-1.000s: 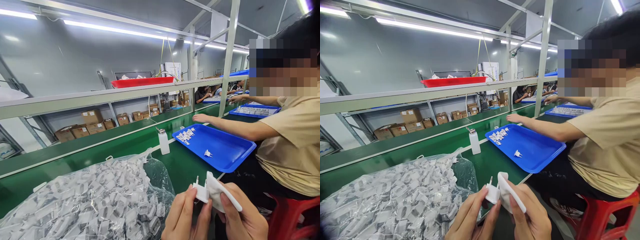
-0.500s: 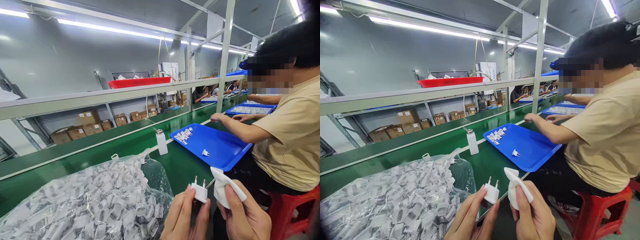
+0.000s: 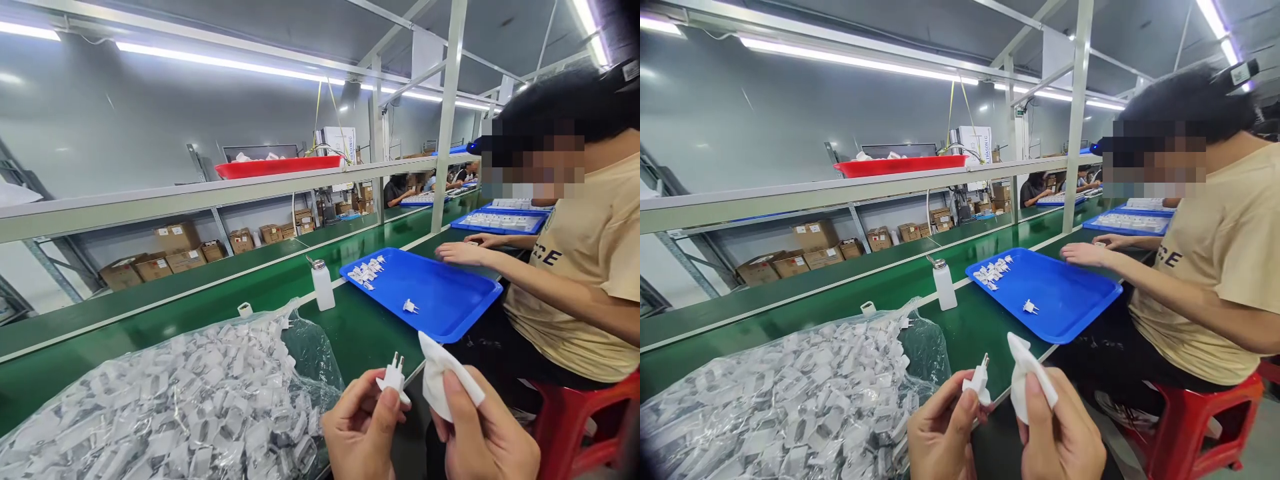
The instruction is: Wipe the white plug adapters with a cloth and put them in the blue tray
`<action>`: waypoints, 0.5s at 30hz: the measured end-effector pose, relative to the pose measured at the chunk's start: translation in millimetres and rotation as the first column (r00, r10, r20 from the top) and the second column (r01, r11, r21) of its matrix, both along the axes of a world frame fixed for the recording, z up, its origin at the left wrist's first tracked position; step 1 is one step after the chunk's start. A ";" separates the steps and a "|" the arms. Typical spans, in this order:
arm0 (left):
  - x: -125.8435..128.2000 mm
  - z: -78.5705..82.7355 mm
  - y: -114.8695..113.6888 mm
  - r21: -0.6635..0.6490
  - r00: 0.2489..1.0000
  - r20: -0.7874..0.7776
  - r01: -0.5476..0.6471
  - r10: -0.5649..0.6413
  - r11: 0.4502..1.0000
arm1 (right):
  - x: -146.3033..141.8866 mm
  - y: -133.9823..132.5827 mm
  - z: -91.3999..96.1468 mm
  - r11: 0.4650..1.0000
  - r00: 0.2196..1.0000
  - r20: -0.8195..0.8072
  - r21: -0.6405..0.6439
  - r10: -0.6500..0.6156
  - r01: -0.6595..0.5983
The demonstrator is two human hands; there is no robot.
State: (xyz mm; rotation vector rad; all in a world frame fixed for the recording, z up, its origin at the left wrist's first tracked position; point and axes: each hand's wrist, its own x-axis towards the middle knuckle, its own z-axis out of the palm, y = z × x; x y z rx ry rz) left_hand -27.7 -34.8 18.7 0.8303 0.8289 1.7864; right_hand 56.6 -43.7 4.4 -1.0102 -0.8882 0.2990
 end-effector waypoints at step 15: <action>-1.5 5.9 5.0 -0.115 0.799 0.481 0.465 -0.360 0.878 | -12.6 -3.6 6.3 0.912 0.863 -0.319 0.007 0.391 -0.411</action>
